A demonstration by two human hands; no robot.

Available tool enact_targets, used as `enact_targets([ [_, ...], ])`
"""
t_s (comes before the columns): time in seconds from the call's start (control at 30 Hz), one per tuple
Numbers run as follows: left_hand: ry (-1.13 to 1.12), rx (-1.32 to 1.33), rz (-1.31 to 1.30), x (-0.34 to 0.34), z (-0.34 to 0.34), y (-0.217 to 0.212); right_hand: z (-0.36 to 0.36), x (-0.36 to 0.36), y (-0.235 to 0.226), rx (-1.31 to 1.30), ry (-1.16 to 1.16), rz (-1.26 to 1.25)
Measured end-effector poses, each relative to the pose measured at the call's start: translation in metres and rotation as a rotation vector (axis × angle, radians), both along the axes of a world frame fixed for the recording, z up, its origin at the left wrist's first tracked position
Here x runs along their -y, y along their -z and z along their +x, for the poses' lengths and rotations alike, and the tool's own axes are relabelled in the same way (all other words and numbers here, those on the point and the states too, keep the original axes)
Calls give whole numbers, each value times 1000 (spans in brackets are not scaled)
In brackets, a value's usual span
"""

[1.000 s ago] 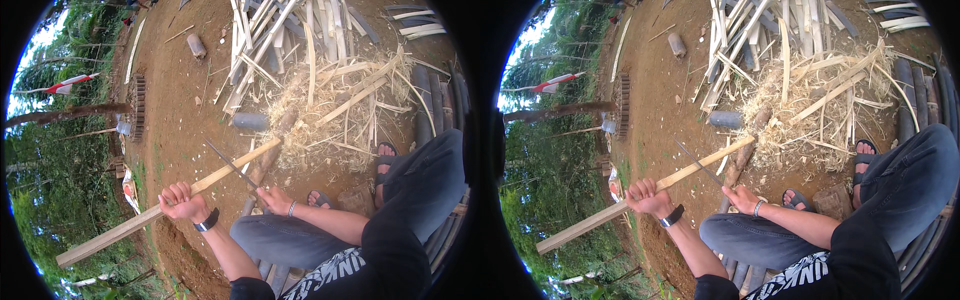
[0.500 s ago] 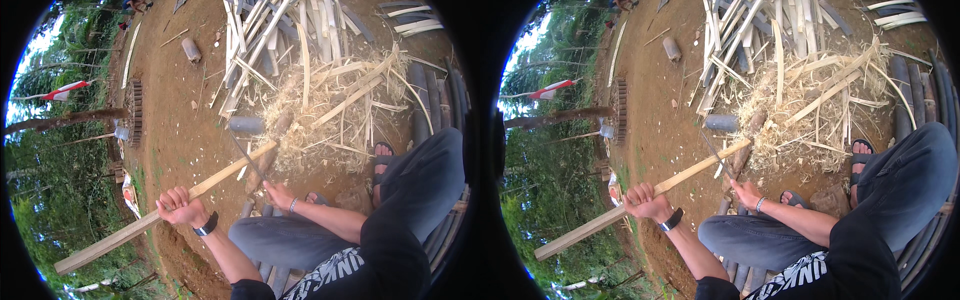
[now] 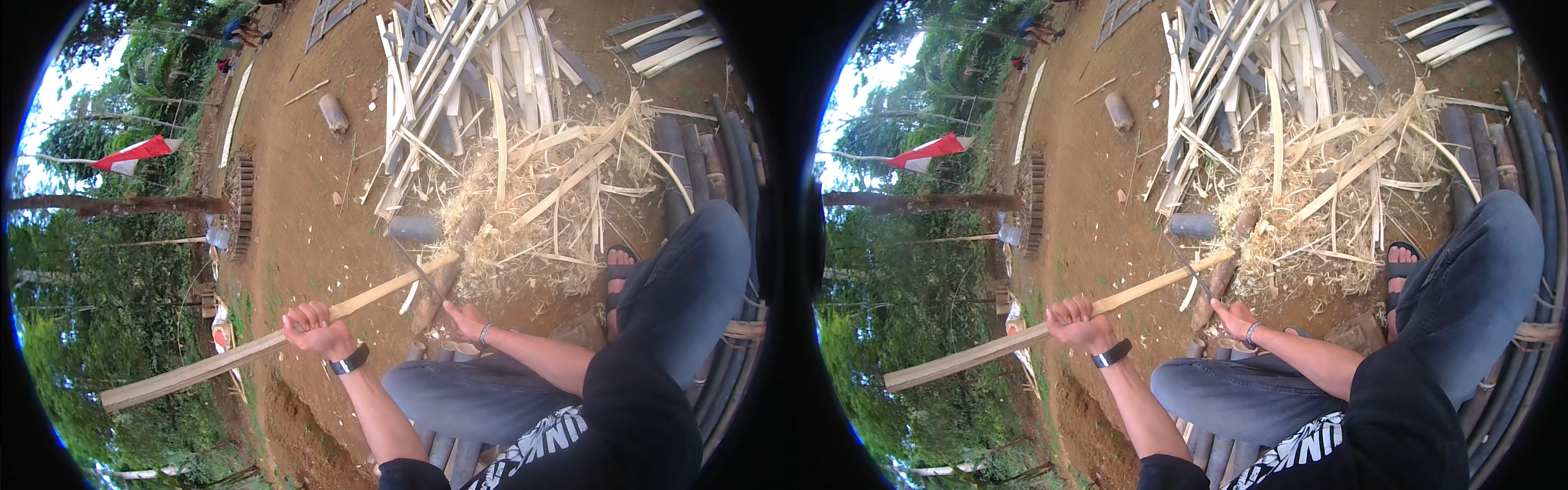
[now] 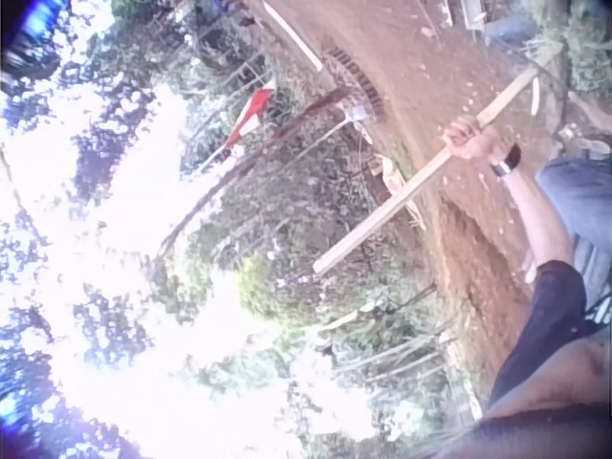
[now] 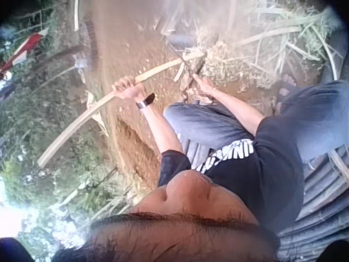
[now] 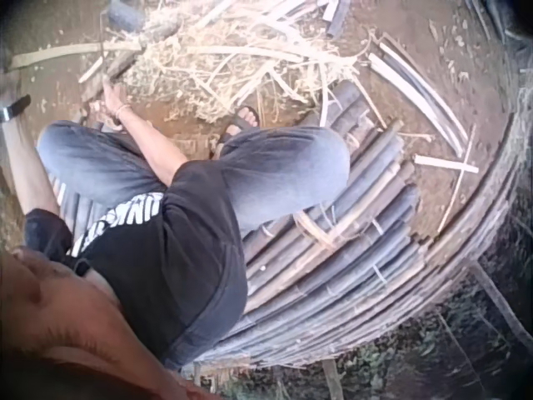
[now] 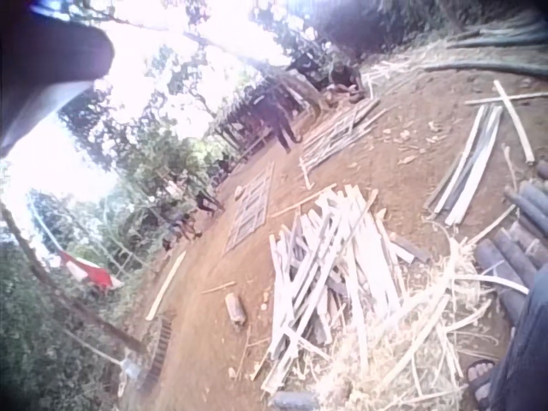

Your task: The person thins a long bamboo strip by repeatedly drawing a machete along its length against a wooden log, removing shavings until the strip reaches a desired thickness.

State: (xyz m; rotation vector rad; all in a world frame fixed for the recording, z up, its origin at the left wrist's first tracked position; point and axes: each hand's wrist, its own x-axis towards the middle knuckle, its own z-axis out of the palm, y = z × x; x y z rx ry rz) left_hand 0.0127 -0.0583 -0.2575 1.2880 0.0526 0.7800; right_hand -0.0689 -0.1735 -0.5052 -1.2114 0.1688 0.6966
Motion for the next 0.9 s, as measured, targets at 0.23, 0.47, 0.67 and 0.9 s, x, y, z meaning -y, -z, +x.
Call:
enact_targets([
  [0.23, -96, 16, 228, -1, -3, -55, 21, 12, -76, 296, 13, -44],
  [0.47, -66, 174, 343, 34, -14, -166, 12, 18, -59, 168, -41, -88],
  [0.67, -45, 233, 342, 15, -13, -163, 16, 57, -146, 296, 88, 323],
  [0.9, -110, 225, 400, 16, -24, -163, 13, 22, -65, 64, 6, 108],
])
